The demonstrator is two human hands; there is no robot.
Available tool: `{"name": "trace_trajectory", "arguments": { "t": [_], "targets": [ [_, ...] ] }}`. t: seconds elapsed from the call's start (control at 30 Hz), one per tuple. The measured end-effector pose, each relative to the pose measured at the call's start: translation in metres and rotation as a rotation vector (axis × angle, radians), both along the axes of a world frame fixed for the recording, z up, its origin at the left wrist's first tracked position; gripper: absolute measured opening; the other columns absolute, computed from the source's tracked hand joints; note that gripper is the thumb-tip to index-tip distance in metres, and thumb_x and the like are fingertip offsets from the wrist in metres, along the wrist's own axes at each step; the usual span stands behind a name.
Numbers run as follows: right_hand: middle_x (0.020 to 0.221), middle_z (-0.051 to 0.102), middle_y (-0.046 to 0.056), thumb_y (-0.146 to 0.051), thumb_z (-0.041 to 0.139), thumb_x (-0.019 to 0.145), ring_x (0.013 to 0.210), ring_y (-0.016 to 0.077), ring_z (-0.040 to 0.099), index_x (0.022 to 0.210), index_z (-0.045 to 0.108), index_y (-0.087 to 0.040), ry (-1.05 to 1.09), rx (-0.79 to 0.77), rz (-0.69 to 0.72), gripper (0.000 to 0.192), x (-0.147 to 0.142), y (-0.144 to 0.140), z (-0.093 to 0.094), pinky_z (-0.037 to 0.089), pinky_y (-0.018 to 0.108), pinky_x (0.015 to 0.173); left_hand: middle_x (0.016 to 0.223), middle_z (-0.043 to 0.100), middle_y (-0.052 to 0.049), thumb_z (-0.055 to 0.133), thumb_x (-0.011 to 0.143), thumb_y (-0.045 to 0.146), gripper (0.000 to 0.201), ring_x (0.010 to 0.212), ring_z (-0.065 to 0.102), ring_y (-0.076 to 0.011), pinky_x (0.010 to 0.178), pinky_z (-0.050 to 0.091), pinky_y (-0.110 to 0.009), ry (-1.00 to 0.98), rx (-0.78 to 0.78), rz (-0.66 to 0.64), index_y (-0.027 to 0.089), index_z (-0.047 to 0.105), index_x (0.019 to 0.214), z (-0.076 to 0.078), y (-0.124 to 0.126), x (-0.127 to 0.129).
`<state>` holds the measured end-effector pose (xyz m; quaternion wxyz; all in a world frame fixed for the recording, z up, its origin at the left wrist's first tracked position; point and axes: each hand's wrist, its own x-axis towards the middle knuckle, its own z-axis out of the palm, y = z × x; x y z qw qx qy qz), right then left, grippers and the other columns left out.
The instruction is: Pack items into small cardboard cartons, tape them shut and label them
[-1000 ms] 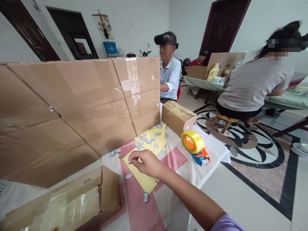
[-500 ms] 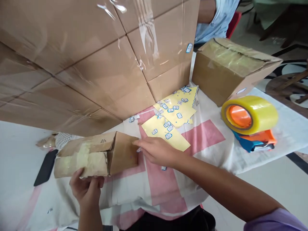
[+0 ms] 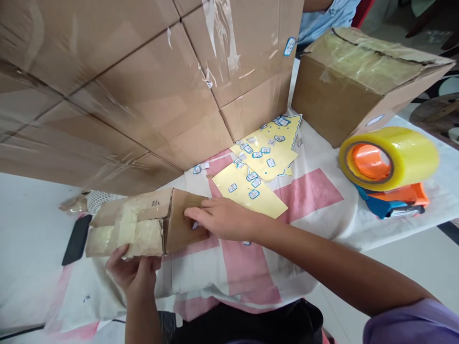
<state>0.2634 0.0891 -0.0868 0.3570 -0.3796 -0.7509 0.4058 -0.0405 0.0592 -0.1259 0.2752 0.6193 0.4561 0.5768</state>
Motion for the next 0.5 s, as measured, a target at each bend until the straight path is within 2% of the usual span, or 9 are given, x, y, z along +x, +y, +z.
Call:
{"name": "trace_trajectory", "arguments": {
  "t": [0.1, 0.2, 0.27, 0.33, 0.4, 0.5],
  "targets": [
    [0.095, 0.069, 0.003, -0.023, 0.051, 0.102, 0.085, 0.0202, 0.062, 0.113, 0.071, -0.029, -0.077, 0.097, -0.045, 0.023, -0.008, 0.000, -0.009, 0.047, 0.031, 0.076, 0.062, 0.054, 0.013, 0.076, 0.082, 0.013, 0.044, 0.033, 0.047, -0.0079, 0.034, 0.041, -0.018, 0.004, -0.006, 0.001, 0.026, 0.045, 0.111, -0.002, -0.002, 0.000],
    [0.093, 0.067, 0.005, -0.019, 0.047, 0.101, 0.083, 0.0209, 0.058, 0.109, 0.067, -0.023, -0.180, 0.255, -0.110, 0.022, -0.017, -0.002, -0.017, 0.045, 0.032, 0.075, 0.073, 0.057, 0.011, 0.077, 0.080, 0.014, 0.046, 0.037, 0.050, -0.0063, 0.035, 0.042, -0.018, -0.003, 0.001, 0.046, 0.026, 0.043, 0.109, -0.003, -0.004, 0.001],
    [0.090, 0.067, 0.006, -0.016, 0.044, 0.100, 0.082, 0.0212, 0.058, 0.108, 0.064, -0.021, -0.169, 0.302, -0.125, 0.022, -0.022, -0.003, -0.020, 0.045, 0.033, 0.074, 0.079, 0.058, 0.010, 0.079, 0.078, 0.013, 0.048, 0.038, 0.052, -0.0054, 0.035, 0.043, -0.017, -0.001, 0.001, 0.079, 0.025, 0.043, 0.108, -0.003, -0.005, 0.003],
    [0.093, 0.069, 0.007, -0.015, 0.044, 0.099, 0.084, 0.0218, 0.061, 0.113, 0.060, -0.020, -0.134, 0.266, -0.172, 0.022, -0.025, -0.003, -0.021, 0.045, 0.033, 0.074, 0.078, 0.057, 0.010, 0.079, 0.077, 0.011, 0.050, 0.038, 0.052, -0.0059, 0.035, 0.045, -0.018, 0.023, 0.006, 0.081, 0.025, 0.043, 0.109, -0.002, -0.005, 0.006],
    [0.094, 0.071, 0.006, -0.020, 0.050, 0.099, 0.082, 0.0213, 0.063, 0.117, 0.056, -0.021, -0.108, 0.161, -0.268, 0.018, -0.026, -0.004, -0.021, 0.044, 0.032, 0.071, 0.074, 0.057, 0.012, 0.076, 0.078, 0.009, 0.051, 0.037, 0.052, -0.0073, 0.035, 0.047, -0.020, 0.056, 0.026, 0.043, 0.026, 0.042, 0.112, 0.001, -0.005, 0.010],
    [0.076, 0.066, -0.001, -0.030, 0.063, 0.097, 0.064, 0.0162, 0.059, 0.103, 0.055, -0.022, -0.011, 0.033, -0.392, 0.012, -0.026, -0.007, -0.019, 0.040, 0.028, 0.061, 0.073, 0.057, 0.012, 0.072, 0.079, 0.006, 0.052, 0.038, 0.052, -0.0082, 0.036, 0.048, -0.022, 0.070, 0.048, 0.026, 0.028, 0.039, 0.114, 0.006, -0.005, 0.017]
  ]
}}
